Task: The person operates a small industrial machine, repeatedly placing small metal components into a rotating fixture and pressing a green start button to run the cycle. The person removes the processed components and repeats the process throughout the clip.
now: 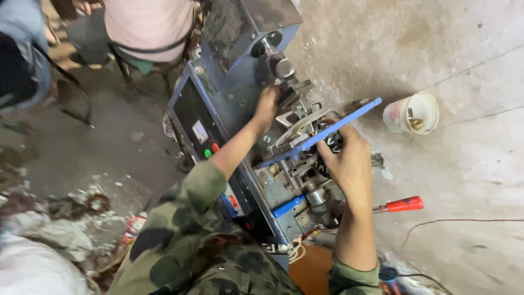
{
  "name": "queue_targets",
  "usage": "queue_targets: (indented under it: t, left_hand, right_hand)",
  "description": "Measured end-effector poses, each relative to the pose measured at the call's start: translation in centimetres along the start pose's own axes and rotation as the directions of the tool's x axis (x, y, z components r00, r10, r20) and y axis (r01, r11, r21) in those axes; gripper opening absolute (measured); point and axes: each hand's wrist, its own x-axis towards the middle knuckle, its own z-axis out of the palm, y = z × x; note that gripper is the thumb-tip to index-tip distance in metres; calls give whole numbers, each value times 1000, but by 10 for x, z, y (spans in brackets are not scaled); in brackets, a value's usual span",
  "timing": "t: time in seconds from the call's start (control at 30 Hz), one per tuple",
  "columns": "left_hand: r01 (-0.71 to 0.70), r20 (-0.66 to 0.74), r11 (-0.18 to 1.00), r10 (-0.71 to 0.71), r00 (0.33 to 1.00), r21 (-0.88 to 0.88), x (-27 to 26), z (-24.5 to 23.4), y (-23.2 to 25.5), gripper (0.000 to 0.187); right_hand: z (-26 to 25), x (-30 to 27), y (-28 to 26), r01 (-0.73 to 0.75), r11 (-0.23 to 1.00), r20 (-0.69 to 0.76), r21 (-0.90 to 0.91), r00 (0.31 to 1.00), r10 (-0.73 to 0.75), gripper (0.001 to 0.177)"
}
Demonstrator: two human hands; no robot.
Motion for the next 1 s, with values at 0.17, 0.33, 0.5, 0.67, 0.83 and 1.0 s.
queue_targets:
  t: [0.17, 0.33, 0.5, 0.67, 0.83, 1.0]
  left_hand:
    - [-247, -190, 913, 319, 928, 325, -101, 16, 79, 45]
    - [-509, -33, 805, 543, 839, 304, -112, 51, 126, 76]
    - [-623, -122, 611, 755, 645, 488, -156, 67, 120, 66]
    - [-423, 10, 761, 482, 876, 492, -254, 85, 43, 22]
    - [-558, 350, 122, 665, 660, 821, -237, 119, 15, 74]
    - [-138, -136, 726, 305, 943, 674, -201, 143, -11, 60]
  right_hand:
    - [0, 3, 5, 1, 999, -9, -38, 1000, -1, 40]
    - [3, 2, 8, -61, 993, 20, -103, 998, 64, 38]
    - [1, 0, 10, 20, 1000, -32, -17, 999, -21, 40]
    - [0, 4, 12, 22, 1000, -24, -9, 999, -22, 38]
    - [-4, 3, 7, -33, 999, 16, 18, 999, 33, 36]
    - [-6, 5, 2, -75, 997, 35, 17, 997, 75, 34]
